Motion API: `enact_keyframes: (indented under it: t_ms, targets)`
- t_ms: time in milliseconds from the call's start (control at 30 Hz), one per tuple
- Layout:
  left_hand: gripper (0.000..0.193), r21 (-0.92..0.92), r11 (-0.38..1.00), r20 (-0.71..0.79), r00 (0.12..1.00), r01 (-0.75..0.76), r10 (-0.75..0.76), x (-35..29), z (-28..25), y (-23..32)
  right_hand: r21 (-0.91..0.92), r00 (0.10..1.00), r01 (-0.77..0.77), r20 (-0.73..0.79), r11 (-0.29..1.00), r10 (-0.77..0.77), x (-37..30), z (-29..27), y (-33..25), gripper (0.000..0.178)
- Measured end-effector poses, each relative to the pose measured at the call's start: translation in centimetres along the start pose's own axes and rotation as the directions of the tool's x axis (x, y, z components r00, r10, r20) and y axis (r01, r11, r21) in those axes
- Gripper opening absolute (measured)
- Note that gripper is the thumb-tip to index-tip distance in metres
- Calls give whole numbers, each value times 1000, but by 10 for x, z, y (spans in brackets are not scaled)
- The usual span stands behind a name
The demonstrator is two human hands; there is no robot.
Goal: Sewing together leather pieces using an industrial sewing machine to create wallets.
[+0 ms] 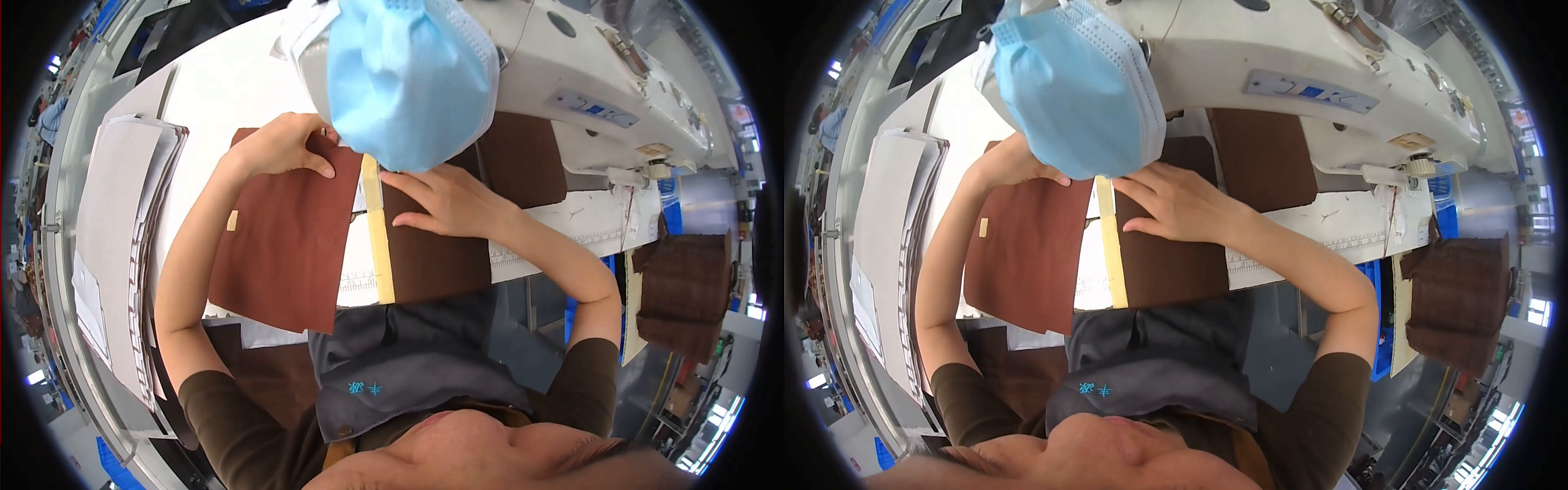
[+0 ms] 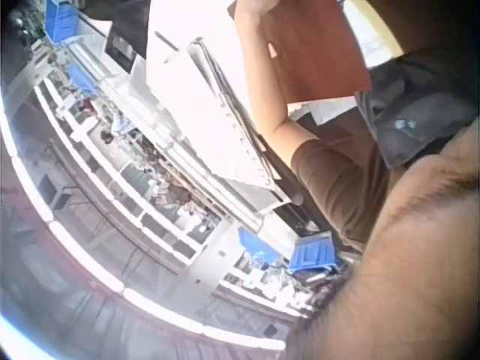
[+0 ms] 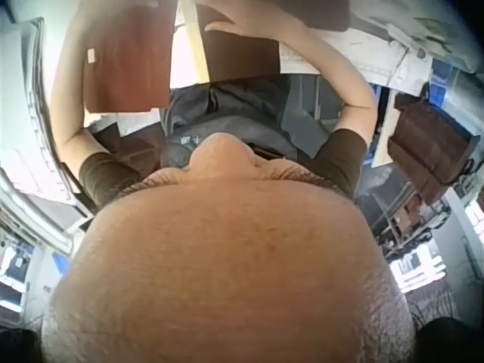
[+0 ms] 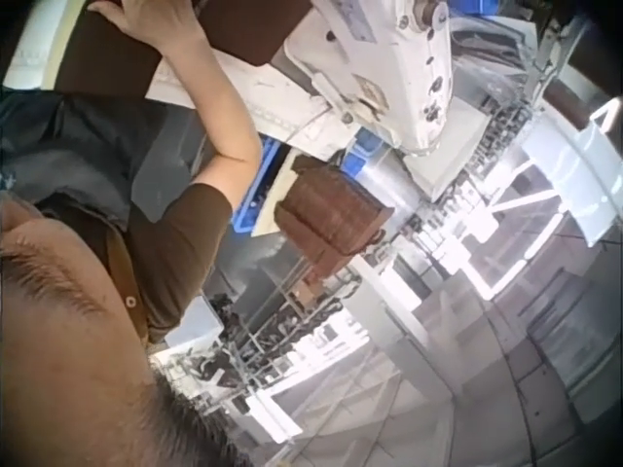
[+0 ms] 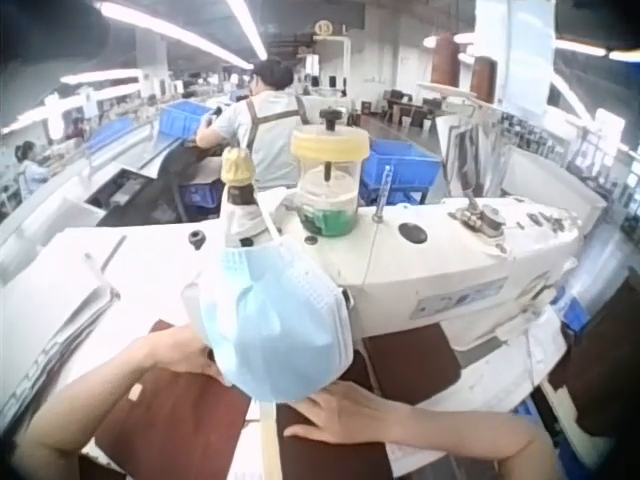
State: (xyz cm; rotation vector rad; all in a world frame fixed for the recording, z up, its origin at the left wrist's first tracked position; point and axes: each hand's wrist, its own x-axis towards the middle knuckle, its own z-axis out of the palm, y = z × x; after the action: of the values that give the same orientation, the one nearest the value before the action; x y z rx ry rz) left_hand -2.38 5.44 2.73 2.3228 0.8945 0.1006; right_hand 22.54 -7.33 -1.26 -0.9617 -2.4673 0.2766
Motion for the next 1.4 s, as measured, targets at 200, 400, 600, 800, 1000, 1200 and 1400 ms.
enact_keyframes:
  t_ms: [200,400,600,800,1000,1200,1400]
  targets:
    - [13,-515,857,-50,998,10,-42,-14,-4,-6,-130,999,7,-33,991,-11,7,-4,3,60]
    - [7,-567,823,-137,989,-31,-58,-22,20,19,-133,999,-21,-53,991,14,9,-1,3,57]
    - [18,-29,980,-376,910,-198,173,-21,42,34,-183,998,-26,-56,983,16,5,2,2,48]
    - [42,209,958,-430,861,-198,272,-15,52,35,-209,996,-35,-92,977,16,5,3,0,49]
    - [48,286,943,-443,850,-169,286,-12,53,32,-188,995,-38,-95,982,20,5,2,1,49]
    - [52,259,950,-476,833,-174,282,-10,55,31,-180,995,-26,-98,983,8,5,2,2,48]
    - [52,262,950,-467,839,-170,279,-10,57,28,-177,995,-24,-95,984,7,4,2,0,47]
